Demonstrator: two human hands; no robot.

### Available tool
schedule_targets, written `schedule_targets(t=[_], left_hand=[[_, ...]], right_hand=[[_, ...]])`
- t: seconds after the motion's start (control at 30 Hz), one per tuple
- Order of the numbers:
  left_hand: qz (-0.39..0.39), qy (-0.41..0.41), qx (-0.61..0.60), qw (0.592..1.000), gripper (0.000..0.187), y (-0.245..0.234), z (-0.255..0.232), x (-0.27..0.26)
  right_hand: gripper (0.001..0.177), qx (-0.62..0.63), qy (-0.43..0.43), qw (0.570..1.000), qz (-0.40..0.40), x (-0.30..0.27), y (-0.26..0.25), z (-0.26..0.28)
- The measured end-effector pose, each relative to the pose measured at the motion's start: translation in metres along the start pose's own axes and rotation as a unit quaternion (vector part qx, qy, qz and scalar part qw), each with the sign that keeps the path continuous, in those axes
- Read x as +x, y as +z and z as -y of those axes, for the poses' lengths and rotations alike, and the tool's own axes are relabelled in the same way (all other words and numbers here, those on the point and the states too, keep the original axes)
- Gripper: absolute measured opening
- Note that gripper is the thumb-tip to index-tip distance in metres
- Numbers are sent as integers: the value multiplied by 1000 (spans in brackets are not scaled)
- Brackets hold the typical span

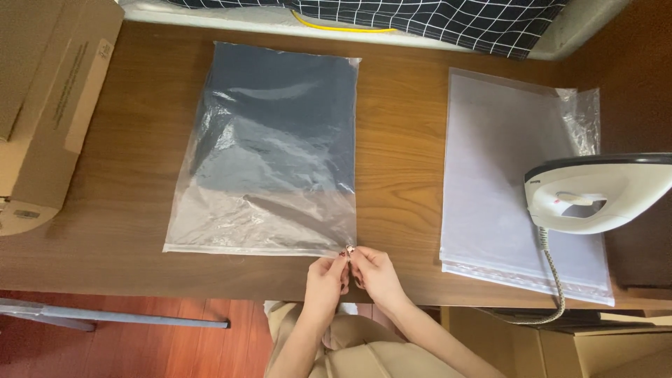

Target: The person puts a folded piece of clothing into a plastic bag, zips the bag closed, and then places the bagged item into a cardboard box.

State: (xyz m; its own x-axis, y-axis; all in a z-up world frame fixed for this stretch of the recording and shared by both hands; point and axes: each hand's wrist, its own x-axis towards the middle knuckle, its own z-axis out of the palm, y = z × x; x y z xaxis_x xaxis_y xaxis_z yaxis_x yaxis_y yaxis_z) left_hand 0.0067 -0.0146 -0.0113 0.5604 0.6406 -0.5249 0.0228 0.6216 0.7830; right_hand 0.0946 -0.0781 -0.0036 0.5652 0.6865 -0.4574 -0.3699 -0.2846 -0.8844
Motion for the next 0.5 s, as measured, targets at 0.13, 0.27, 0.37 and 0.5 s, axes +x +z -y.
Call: schedule_targets(t=[0.13,0.27,0.37,0.5], left_hand=[[-18,-17,-11,1000,40,-1,-3,0],[-21,-16,-20,999,39,-2,-6,1],[-21,-16,-28,999,38,-5,-7,2],[-20,-20,-34,999,37,-9,-8,3]], right_hand=[[40,4,-21,1000,2,-1,2,2],[38,-8,-18,1000,2,-3,2,6],[38,-13,-23,1000,3,-2,0,6],[40,-19,-18,1000,7,-4,1,12]])
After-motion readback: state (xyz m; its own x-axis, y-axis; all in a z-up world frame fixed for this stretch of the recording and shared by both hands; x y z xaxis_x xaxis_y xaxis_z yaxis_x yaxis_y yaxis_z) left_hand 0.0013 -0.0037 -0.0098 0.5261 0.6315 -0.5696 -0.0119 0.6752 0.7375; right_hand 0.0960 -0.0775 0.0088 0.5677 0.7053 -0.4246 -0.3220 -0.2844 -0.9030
